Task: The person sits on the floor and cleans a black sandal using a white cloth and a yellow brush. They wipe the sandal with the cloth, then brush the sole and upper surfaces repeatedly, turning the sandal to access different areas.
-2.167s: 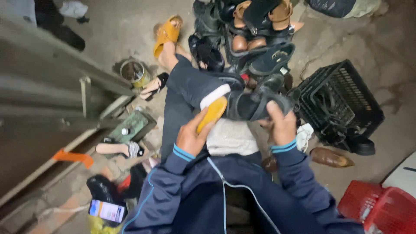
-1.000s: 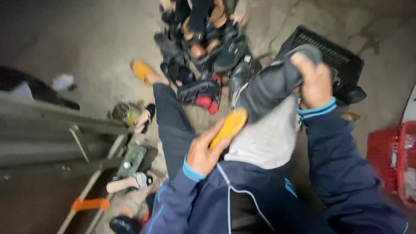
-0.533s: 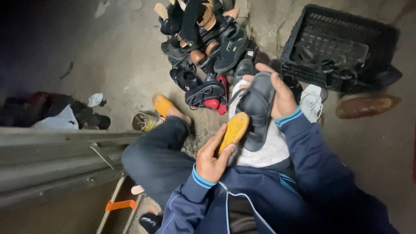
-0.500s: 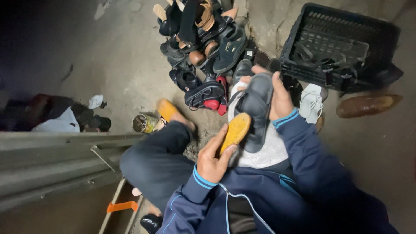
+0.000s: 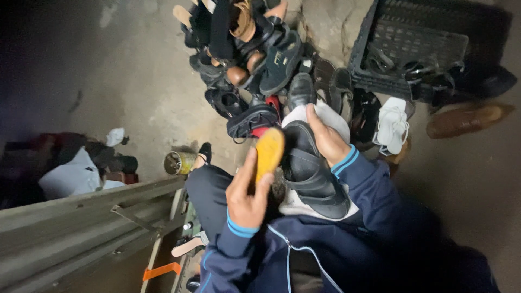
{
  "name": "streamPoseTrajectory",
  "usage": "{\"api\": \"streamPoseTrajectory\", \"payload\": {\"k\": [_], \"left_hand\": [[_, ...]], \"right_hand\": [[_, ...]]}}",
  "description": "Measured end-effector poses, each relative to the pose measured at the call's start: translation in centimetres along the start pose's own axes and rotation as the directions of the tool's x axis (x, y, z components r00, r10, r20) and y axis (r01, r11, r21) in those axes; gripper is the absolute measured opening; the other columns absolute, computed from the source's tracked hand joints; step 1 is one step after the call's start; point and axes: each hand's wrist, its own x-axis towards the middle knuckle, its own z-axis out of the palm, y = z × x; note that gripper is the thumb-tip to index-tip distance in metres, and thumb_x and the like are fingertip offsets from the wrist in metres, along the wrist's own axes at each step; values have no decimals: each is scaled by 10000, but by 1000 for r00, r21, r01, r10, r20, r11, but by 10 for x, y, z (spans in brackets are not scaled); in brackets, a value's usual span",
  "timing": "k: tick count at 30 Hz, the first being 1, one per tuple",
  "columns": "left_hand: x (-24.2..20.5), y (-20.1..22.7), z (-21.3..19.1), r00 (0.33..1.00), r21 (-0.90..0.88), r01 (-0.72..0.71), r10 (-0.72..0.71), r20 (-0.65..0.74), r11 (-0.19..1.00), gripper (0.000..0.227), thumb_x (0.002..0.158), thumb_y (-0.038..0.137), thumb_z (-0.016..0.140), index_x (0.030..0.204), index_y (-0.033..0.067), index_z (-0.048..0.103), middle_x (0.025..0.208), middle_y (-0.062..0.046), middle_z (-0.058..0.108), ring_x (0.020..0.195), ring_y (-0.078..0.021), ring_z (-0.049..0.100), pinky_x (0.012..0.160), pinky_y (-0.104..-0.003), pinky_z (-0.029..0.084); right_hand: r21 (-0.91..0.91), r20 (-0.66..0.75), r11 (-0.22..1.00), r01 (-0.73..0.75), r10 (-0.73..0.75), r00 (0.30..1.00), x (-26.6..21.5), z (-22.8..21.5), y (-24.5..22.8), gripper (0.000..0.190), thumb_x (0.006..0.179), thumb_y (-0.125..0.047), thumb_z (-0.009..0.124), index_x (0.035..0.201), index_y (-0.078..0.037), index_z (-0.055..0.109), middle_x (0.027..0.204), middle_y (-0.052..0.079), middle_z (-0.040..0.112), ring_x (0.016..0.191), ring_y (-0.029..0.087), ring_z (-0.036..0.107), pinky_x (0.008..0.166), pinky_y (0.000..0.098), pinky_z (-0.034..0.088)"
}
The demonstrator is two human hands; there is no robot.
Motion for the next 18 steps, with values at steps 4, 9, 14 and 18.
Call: {"api": "streamPoseTrajectory", "payload": {"k": [4, 9, 14, 18], "left_hand": [[10, -38, 16, 996, -48, 5, -1, 88, 999, 454, 904, 119, 758, 1341, 45, 663, 912, -220, 734, 848, -437, 729, 719, -454, 578], [32, -82, 7, 970, 18, -86, 79, 229, 996, 452, 901, 269, 787, 1319, 117, 705, 766, -150, 691, 637, -322, 703, 612, -403, 544], [33, -81, 23, 972, -27, -110, 113, 207, 994, 303, 872, 316, 813, 1108, 128, 783, 740, -87, 678, 630, -305, 710, 609, -360, 570], [29, -97, 23, 987, -39, -73, 78, 141, 997, 415, 876, 294, 818, 1231, 97, 733, 720, -127, 625, 613, -327, 680, 597, -396, 560]], "right_hand": [[-128, 38, 992, -6, 11, 999, -19, 15, -27, 814, 976, -684, 447, 1441, -29, 576, 1404, 244, 598, 1380, 384, 516, 1185, 493, 385], [-361, 139, 932, 40, 12, 990, -14, 21, -50, 956, 978, -738, 296, 1557, 20, 367, 1622, 278, 280, 1524, 361, 255, 1281, 457, 209], [-364, 126, 929, 67, -22, 992, 4, 18, -37, 936, 998, -718, 332, 1539, 44, 391, 1601, 304, 291, 1513, 372, 257, 1275, 456, 227], [-308, 33, 949, -69, 83, 996, 8, 36, -43, 993, 952, -761, 339, 1539, 37, 401, 1597, 293, 317, 1498, 374, 306, 1265, 426, 259]]}}
